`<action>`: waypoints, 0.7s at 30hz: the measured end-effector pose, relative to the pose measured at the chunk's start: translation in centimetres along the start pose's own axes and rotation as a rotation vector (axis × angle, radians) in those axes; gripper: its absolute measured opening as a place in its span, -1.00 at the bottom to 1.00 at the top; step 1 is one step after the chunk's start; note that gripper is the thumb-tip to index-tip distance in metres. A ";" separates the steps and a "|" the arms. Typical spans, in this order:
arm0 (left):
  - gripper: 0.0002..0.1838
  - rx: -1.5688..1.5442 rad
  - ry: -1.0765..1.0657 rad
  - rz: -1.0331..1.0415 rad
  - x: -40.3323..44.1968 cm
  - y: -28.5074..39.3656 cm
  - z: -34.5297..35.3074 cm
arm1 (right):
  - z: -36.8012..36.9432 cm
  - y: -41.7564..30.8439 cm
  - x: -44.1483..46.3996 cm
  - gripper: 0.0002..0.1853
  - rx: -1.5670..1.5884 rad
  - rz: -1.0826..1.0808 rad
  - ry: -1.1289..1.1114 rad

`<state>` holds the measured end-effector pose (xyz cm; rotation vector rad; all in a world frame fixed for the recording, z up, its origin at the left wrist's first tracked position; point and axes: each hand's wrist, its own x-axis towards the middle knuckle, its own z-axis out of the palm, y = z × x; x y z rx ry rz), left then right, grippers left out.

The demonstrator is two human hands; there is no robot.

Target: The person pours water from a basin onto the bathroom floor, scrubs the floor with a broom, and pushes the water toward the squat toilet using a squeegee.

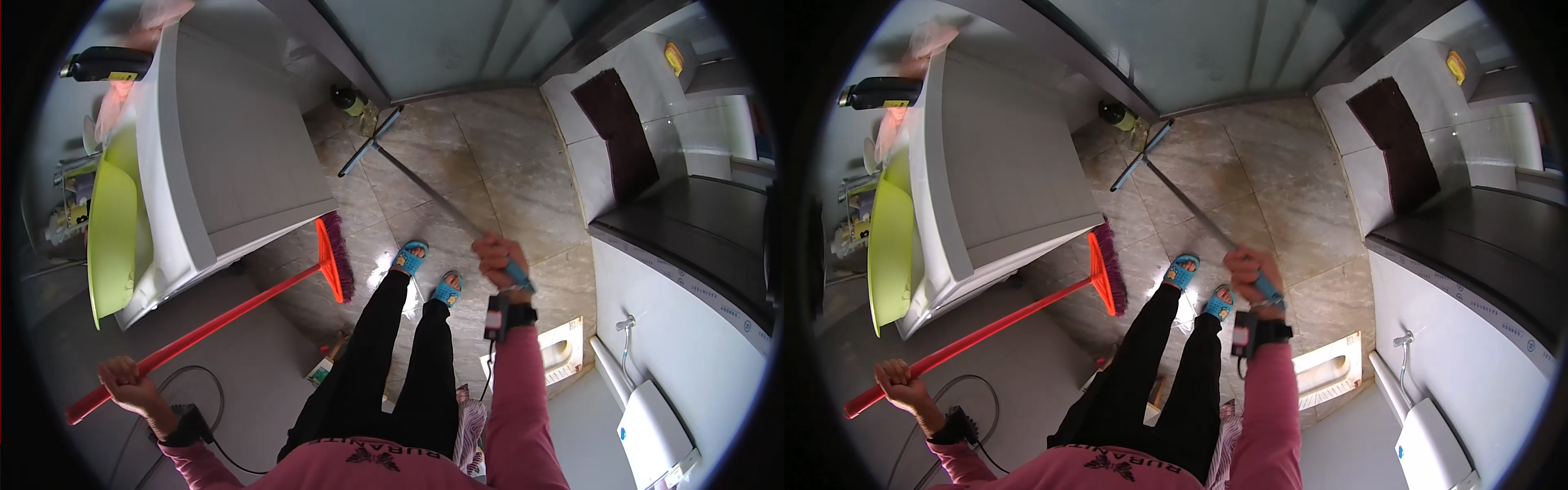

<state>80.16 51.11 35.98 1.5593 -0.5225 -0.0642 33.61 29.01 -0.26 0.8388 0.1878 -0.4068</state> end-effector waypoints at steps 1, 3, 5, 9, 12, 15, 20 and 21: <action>-0.59 0.007 -0.010 0.005 -0.1 0.0 0.2 | 1.6 -0.9 -0.1 -0.82 0.042 -0.075 0.037; -0.59 0.010 -0.010 0.004 -0.1 0.1 0.5 | 5.1 -1.6 -0.1 -0.88 0.087 -0.149 0.075; -0.59 0.014 -0.012 0.005 -0.2 0.1 0.7 | 6.6 -2.2 -0.2 -0.89 0.174 -0.172 0.084; -0.59 0.002 -0.043 0.014 -0.4 0.2 1.5 | 3.4 -2.8 -2.6 -0.90 0.325 -0.245 -0.151; -0.59 -0.007 -0.073 0.018 -0.9 0.3 3.0 | 0.1 -2.3 -6.9 -0.87 0.523 -0.378 -0.187; -0.60 -0.014 -0.108 0.021 -1.1 0.3 4.9 | -2.6 0.7 -10.5 -0.88 0.538 -0.493 -0.182; -0.60 0.017 -0.102 0.024 -1.0 0.2 7.4 | -12.1 6.6 -18.7 -0.87 0.463 -0.772 -0.111; -0.61 0.047 -0.080 0.034 -1.0 0.2 8.0 | -13.1 8.6 -20.8 -0.87 0.458 -0.828 -0.126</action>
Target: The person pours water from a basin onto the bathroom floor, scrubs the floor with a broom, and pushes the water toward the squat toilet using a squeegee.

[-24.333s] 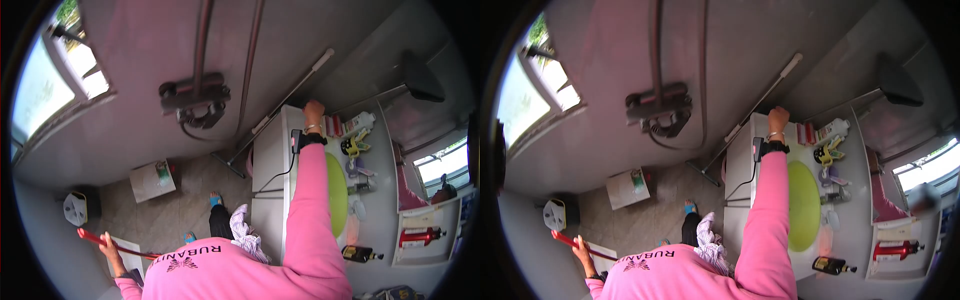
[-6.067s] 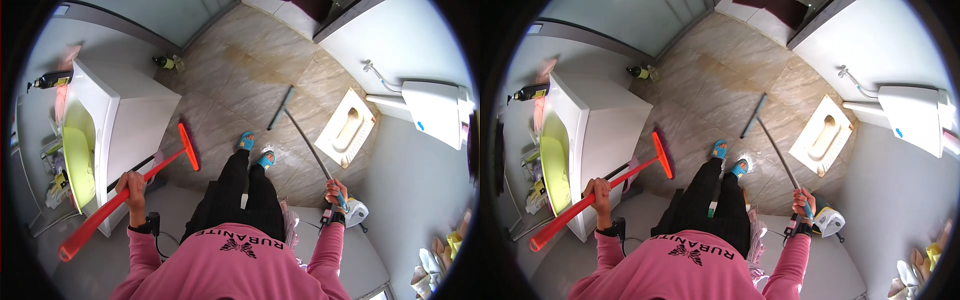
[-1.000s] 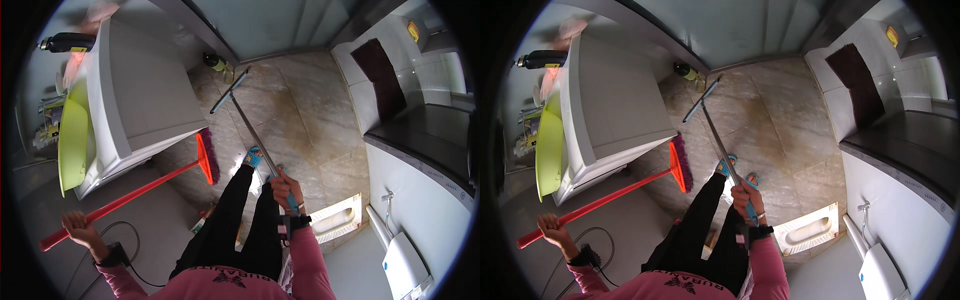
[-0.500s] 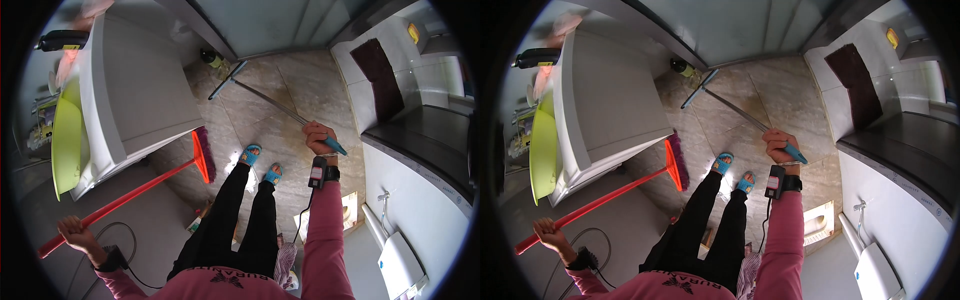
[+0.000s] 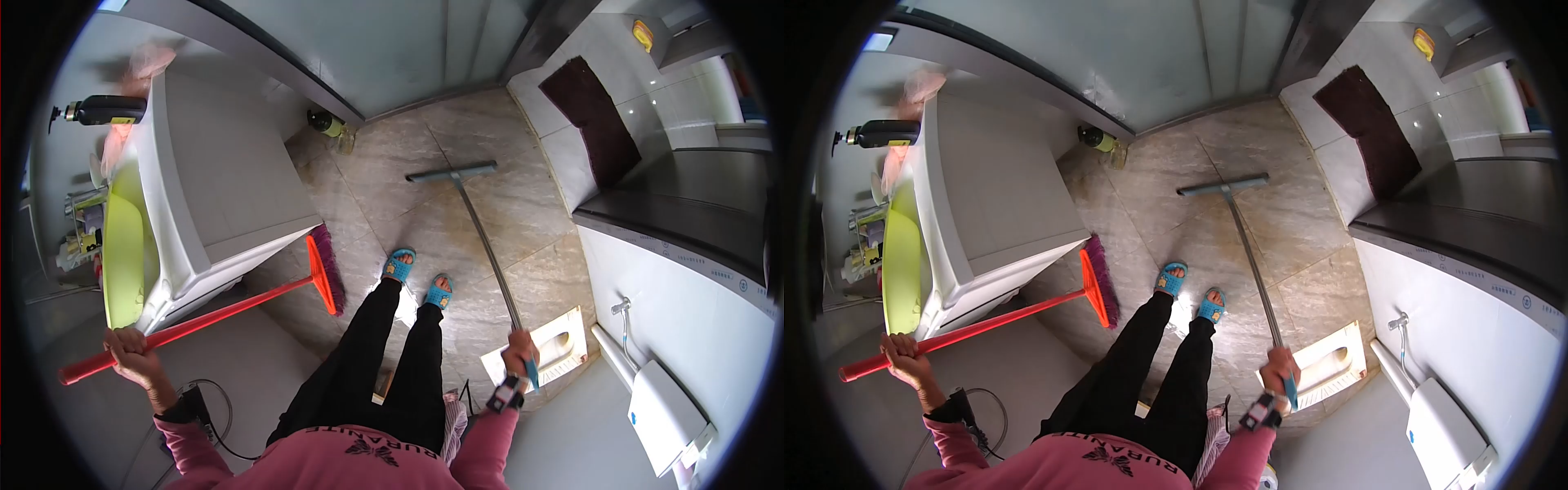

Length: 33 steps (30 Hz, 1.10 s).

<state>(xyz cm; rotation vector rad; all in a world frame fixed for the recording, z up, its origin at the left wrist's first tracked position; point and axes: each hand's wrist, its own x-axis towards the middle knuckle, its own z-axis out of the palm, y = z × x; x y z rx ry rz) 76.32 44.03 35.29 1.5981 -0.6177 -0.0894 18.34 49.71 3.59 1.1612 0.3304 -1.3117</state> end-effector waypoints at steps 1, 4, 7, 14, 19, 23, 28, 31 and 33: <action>-0.61 -0.002 -0.007 -0.002 0.4 -0.1 -0.1 | -0.5 -0.3 -3.0 -0.86 -0.001 -0.054 -0.024; -0.61 -0.048 -0.120 -0.029 1.1 -0.3 0.3 | -0.6 0.5 -11.4 -0.89 -0.020 -0.019 -0.018; -0.61 -0.051 -0.127 -0.043 1.3 -0.5 0.8 | -2.2 0.0 -16.8 -0.86 -0.105 -0.104 0.039; -0.63 -0.058 -0.138 -0.025 0.4 -1.0 1.3 | -2.8 4.3 -17.5 -0.69 -0.587 -0.192 0.333; -0.63 -0.064 -0.088 -0.020 -0.1 -1.2 1.0 | 1.2 12.6 -14.5 -0.75 -0.618 -0.205 0.277; -0.62 -0.110 -0.132 -0.026 -0.5 -1.3 0.2 | 5.9 15.5 -4.7 -0.74 -0.645 0.159 -0.030; -0.60 -0.053 -0.064 -0.037 -0.5 -1.1 -0.4 | 9.1 17.7 5.6 -0.75 -0.454 0.326 -0.074; -0.60 -0.048 -0.056 -0.025 -1.0 -1.0 0.1 | 8.4 16.4 9.6 -0.76 -0.360 0.478 -0.150; -0.60 -0.050 -0.055 -0.013 -1.4 -1.0 0.3 | 9.5 16.2 11.5 -0.76 -0.316 0.386 -0.008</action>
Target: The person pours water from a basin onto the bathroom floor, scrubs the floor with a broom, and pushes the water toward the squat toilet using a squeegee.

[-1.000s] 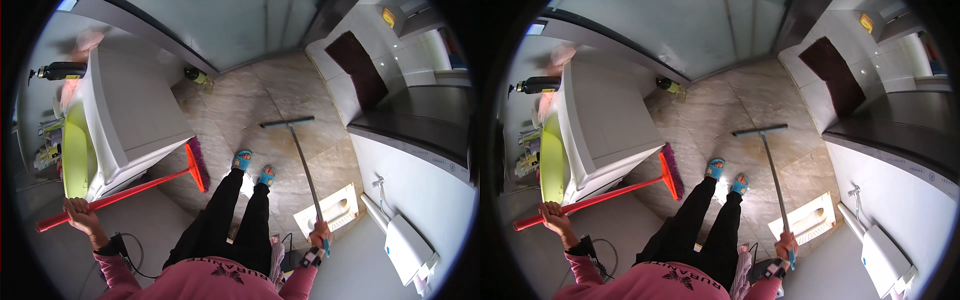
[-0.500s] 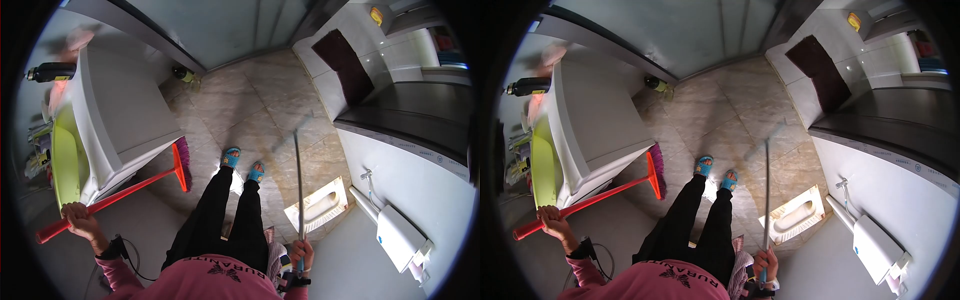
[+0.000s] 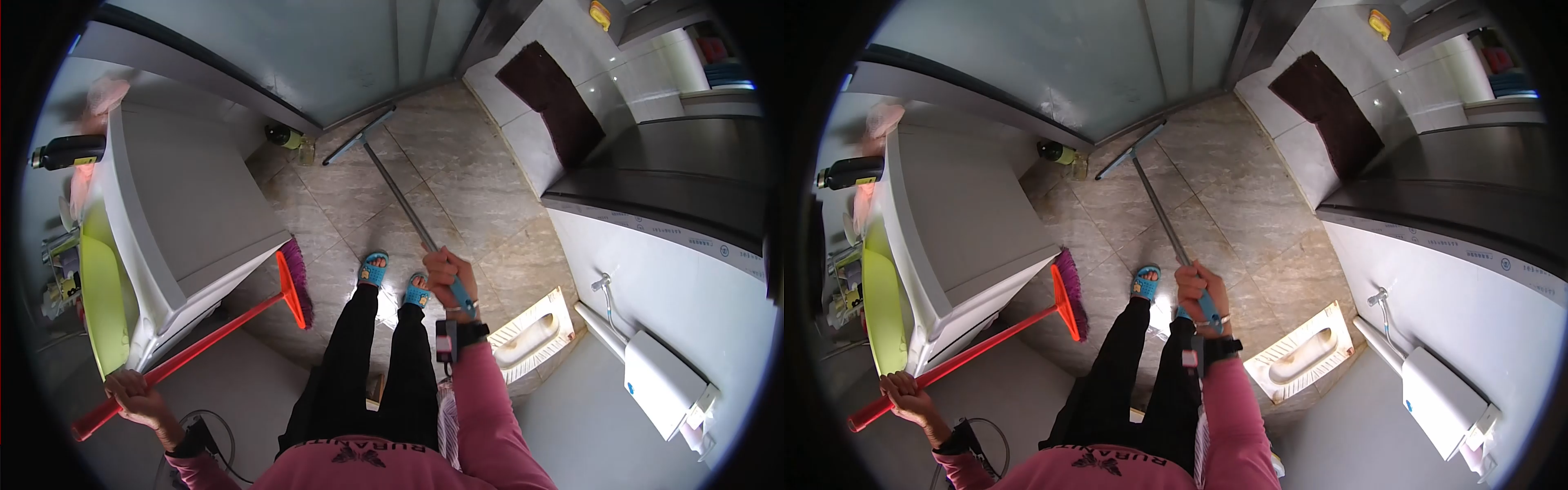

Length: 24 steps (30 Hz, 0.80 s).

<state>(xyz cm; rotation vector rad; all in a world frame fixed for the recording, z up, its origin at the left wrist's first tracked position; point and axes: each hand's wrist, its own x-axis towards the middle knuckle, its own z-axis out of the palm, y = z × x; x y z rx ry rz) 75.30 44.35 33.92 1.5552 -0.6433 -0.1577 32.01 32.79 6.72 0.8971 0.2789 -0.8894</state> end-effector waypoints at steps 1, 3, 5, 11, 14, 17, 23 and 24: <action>-0.59 0.011 0.008 0.003 -0.2 0.1 0.3 | -0.6 -1.7 1.2 -0.74 -0.029 0.050 -0.081; -0.59 0.023 0.006 0.011 -0.4 0.1 0.8 | -0.6 -5.6 3.0 -0.74 -0.013 0.068 -0.086; -0.60 0.030 0.000 0.011 -0.7 0.1 0.8 | 1.0 -9.2 4.2 -0.72 0.012 0.075 -0.063; -0.62 0.041 -0.039 0.026 -2.3 0.3 1.6 | 5.1 -16.2 3.5 -0.85 -0.067 0.183 -0.079; -0.61 0.076 -0.006 0.040 -3.2 0.5 2.2 | 3.4 -20.1 1.0 -0.85 -0.113 0.167 -0.246; -0.60 0.117 -0.017 0.040 -4.1 0.4 3.8 | 2.2 -20.9 -0.3 -0.85 -0.003 0.087 -0.264; -0.60 0.091 -0.131 0.058 -5.1 0.3 4.8 | -4.7 -15.4 -0.6 -0.88 0.248 -0.132 -0.305; -0.61 0.093 -0.142 0.064 -5.4 0.3 4.9 | -6.4 -14.7 -1.8 -0.87 0.243 -0.163 -0.376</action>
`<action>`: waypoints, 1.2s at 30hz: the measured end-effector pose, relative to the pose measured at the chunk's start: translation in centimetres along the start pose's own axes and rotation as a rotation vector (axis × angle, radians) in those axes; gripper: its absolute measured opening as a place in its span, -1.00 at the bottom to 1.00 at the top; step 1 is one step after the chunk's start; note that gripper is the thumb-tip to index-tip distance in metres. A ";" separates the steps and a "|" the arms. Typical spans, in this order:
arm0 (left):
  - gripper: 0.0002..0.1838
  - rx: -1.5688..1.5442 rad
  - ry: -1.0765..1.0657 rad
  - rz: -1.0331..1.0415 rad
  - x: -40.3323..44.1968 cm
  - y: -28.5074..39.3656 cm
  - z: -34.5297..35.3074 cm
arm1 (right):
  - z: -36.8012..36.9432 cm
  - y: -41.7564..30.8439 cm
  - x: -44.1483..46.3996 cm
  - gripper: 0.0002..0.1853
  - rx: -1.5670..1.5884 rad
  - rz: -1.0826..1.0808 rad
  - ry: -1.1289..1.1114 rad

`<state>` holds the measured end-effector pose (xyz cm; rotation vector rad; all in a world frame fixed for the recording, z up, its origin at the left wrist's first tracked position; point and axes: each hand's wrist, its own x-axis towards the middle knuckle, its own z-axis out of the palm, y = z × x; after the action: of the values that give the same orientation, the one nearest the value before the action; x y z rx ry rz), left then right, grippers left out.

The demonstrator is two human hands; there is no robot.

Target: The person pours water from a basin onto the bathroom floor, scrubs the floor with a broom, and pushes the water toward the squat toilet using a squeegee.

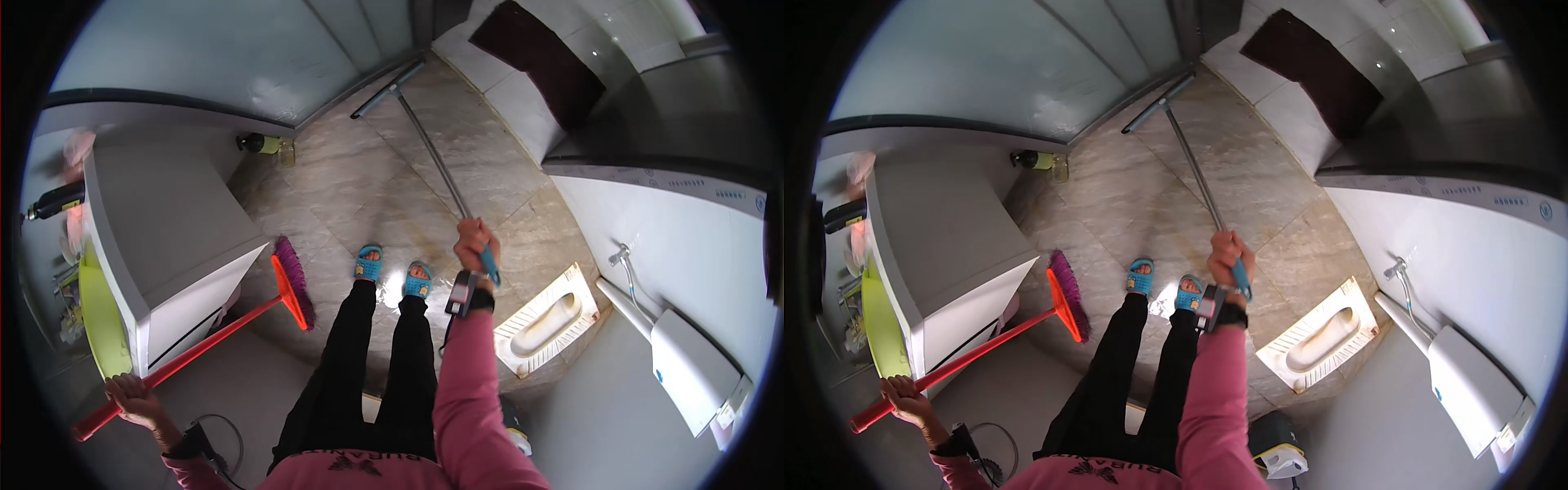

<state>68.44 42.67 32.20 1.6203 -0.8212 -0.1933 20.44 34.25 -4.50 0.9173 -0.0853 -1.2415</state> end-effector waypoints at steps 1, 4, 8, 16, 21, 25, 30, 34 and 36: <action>-0.61 -0.012 -0.016 -0.003 -0.2 0.1 0.3 | -0.4 0.3 -2.3 -0.87 0.032 -0.067 0.007; -0.61 0.012 -0.042 0.017 -0.4 0.1 1.6 | -0.7 -0.7 -10.4 -0.87 0.123 -0.165 0.008; -0.64 0.004 -0.137 -0.027 -0.5 -0.1 3.3 | -1.2 -1.2 -19.9 -0.86 0.194 -0.268 -0.001; -0.69 -0.113 -0.332 -0.009 0.3 -0.2 5.2 | -4.8 2.4 -31.2 -0.90 0.350 -0.552 -0.118; -0.79 -0.139 -0.357 -0.016 1.3 -0.6 3.9 | -8.2 3.5 -35.0 -0.86 0.032 -0.737 -0.098; -0.79 -0.209 -0.426 -0.023 1.9 -0.8 2.4 | -6.9 6.5 -33.4 -0.79 -0.188 -0.813 0.184; -0.74 -0.184 -0.438 0.002 0.9 -0.1 1.2 | -10.4 17.8 -32.4 -0.87 -0.450 -0.414 0.244; -0.71 -0.184 -0.428 0.028 -1.3 0.9 -0.2 | -10.1 25.5 -25.8 -0.88 -0.491 -0.237 0.372; -0.70 -0.176 -0.412 0.047 -2.6 1.0 -1.1 | -13.9 24.1 -21.9 -0.88 -0.358 0.001 0.161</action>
<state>66.72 45.13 32.59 1.4118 -1.1204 -0.5643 38.22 60.80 10.72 0.7003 0.2567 -1.1311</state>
